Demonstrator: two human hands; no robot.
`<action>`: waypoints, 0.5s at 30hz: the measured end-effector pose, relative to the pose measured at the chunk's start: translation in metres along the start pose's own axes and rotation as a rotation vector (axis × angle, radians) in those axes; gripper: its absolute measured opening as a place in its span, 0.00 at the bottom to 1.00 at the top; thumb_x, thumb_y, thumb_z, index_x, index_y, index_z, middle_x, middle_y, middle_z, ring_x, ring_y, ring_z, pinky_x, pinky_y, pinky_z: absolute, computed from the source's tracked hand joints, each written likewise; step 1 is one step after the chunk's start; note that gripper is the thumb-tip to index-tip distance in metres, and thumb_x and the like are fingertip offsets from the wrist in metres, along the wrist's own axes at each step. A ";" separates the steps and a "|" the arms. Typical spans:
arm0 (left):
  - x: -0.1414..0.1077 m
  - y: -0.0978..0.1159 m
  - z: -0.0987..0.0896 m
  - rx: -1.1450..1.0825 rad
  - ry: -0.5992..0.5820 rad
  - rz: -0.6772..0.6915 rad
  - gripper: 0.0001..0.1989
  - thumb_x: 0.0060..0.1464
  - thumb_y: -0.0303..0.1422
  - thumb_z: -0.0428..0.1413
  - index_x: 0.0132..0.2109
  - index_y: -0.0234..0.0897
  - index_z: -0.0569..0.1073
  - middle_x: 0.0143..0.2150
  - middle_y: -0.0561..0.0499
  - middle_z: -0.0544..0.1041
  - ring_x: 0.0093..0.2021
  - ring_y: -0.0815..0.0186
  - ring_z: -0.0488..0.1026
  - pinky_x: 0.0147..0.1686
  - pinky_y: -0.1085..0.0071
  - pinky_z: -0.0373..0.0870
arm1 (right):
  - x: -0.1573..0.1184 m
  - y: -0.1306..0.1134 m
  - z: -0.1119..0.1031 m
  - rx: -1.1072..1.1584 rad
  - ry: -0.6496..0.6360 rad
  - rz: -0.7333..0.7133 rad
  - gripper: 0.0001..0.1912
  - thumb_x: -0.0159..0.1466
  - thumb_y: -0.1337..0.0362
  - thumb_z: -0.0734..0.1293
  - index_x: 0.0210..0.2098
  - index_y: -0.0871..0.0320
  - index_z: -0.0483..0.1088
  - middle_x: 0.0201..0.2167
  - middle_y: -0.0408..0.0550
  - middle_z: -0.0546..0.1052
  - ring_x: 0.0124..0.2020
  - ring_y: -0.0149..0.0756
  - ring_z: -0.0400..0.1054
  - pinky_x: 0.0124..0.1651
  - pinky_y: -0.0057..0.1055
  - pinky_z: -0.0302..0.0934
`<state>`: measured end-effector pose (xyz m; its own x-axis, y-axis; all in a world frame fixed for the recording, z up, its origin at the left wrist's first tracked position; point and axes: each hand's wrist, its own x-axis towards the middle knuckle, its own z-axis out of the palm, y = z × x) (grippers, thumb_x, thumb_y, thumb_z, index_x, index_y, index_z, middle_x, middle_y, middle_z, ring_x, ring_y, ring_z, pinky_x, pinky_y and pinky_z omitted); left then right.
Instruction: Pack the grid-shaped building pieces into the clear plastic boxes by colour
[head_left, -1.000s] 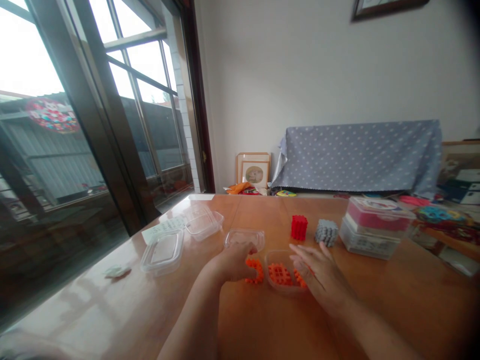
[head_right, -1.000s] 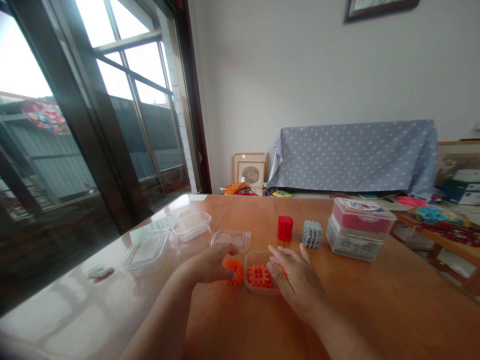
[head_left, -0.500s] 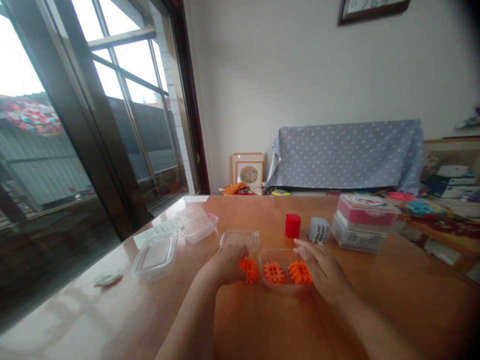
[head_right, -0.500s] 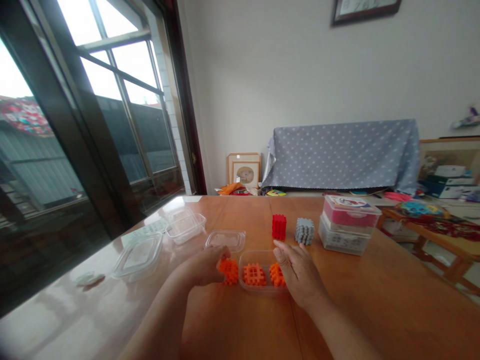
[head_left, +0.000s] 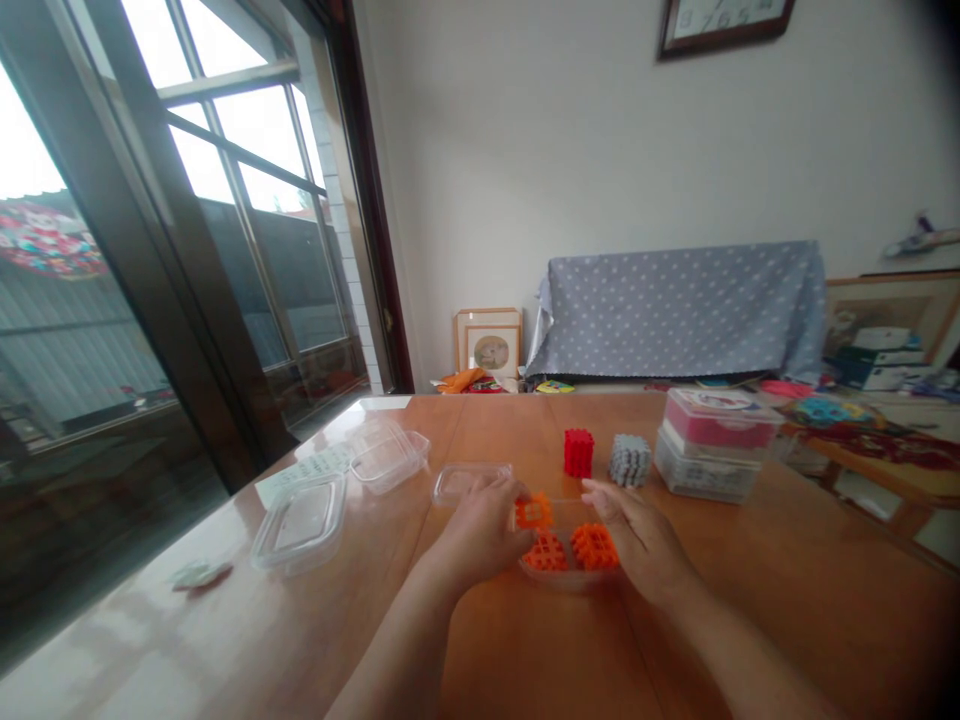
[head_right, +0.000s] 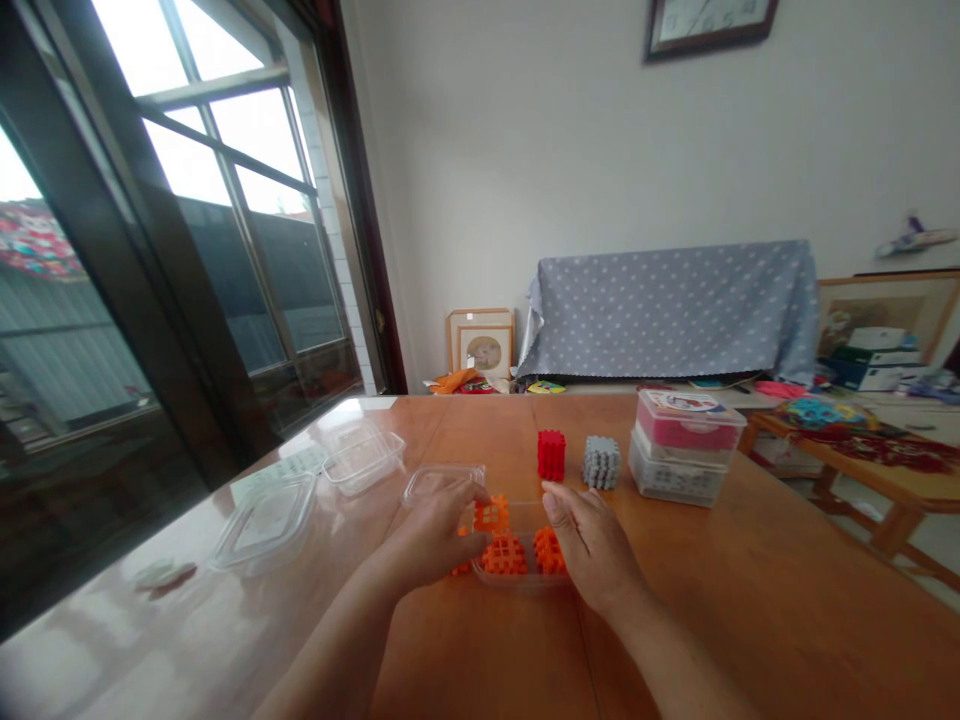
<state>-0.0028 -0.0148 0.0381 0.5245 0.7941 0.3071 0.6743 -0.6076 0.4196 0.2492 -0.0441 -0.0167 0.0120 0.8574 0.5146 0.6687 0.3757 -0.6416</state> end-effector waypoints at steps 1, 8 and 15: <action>0.001 0.002 0.004 0.003 -0.021 -0.003 0.17 0.48 0.32 0.61 0.48 0.41 0.74 0.49 0.46 0.76 0.53 0.53 0.69 0.53 0.61 0.66 | 0.000 0.000 0.000 0.000 -0.002 -0.001 0.24 0.72 0.48 0.55 0.57 0.51 0.71 0.49 0.50 0.80 0.53 0.47 0.71 0.62 0.47 0.58; 0.002 0.000 0.018 0.001 -0.088 -0.036 0.19 0.46 0.29 0.60 0.48 0.41 0.74 0.48 0.45 0.75 0.54 0.51 0.68 0.52 0.59 0.67 | 0.000 -0.001 0.001 -0.005 -0.005 -0.007 0.24 0.72 0.48 0.55 0.56 0.53 0.72 0.48 0.52 0.79 0.52 0.47 0.71 0.55 0.43 0.64; 0.000 -0.007 0.016 -0.032 -0.045 -0.003 0.16 0.51 0.28 0.55 0.48 0.40 0.74 0.47 0.46 0.76 0.52 0.55 0.70 0.50 0.62 0.68 | -0.001 -0.005 0.000 -0.097 -0.053 -0.109 0.23 0.72 0.49 0.55 0.56 0.51 0.72 0.52 0.51 0.78 0.55 0.47 0.70 0.64 0.54 0.57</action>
<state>0.0011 -0.0107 0.0212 0.5455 0.7943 0.2674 0.6597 -0.6037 0.4477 0.2462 -0.0467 -0.0138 -0.1024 0.8315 0.5461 0.7329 0.4342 -0.5238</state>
